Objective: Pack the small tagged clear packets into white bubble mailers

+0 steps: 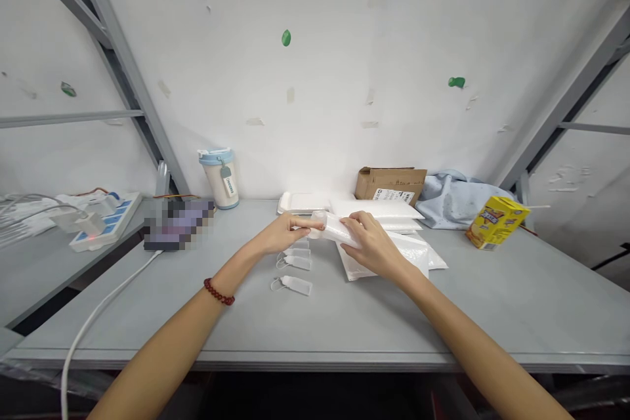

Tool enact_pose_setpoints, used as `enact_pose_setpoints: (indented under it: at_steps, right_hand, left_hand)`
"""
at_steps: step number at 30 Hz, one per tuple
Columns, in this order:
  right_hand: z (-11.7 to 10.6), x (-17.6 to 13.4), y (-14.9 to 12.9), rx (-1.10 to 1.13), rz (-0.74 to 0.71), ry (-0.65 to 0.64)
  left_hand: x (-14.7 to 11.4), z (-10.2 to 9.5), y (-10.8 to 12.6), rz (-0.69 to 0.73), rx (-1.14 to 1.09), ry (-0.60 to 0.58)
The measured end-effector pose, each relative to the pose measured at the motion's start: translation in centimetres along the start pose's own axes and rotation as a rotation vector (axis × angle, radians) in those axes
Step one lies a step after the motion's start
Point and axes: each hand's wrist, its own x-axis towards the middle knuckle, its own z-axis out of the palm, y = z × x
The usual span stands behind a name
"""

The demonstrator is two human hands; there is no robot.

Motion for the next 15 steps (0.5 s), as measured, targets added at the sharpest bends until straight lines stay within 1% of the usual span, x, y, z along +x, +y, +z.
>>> enact_pose_setpoints:
  at_steps: [1,2,3,5,8,10,11,12,13,15]
  right_hand:
    - [0.0,0.0,0.0,0.004,0.0,0.007]
    - [0.0,0.0,0.0,0.009,0.001,0.013]
    - [0.0,0.0,0.0,0.014,0.004,0.018]
    - [-0.1,0.0,0.0,0.021,0.012,0.03]
    - [-0.1,0.1,0.1,0.023,0.034,0.073]
    - [-0.1,0.1,0.1,0.023,0.048,0.101]
    - [-0.1,0.1,0.1,0.023,0.05,0.113]
    - [-0.1,0.1,0.1,0.023,0.048,0.124]
    - [-0.1,0.1,0.1,0.021,0.042,0.136]
    - [0.0,0.1,0.1,0.016,0.023,0.161]
  left_hand:
    - [0.0,0.1,-0.1,0.03,0.024,-0.007]
    - [0.0,0.1,-0.1,0.06,0.046,0.011]
    - [0.1,0.0,-0.2,0.082,0.064,0.052]
    - [0.2,-0.2,-0.4,0.084,0.076,0.18]
    - [0.4,-1.1,-0.8,0.01,0.045,0.391]
    - [0.5,-1.7,-1.2,-0.033,0.016,0.494]
    - [0.5,-2.0,-1.3,-0.056,-0.01,0.516]
    - [0.5,-2.2,-1.4,-0.076,-0.048,0.513]
    - [0.4,-2.3,-1.5,-0.091,-0.097,0.486]
    - [0.3,-2.2,-1.4,-0.098,-0.212,0.363]
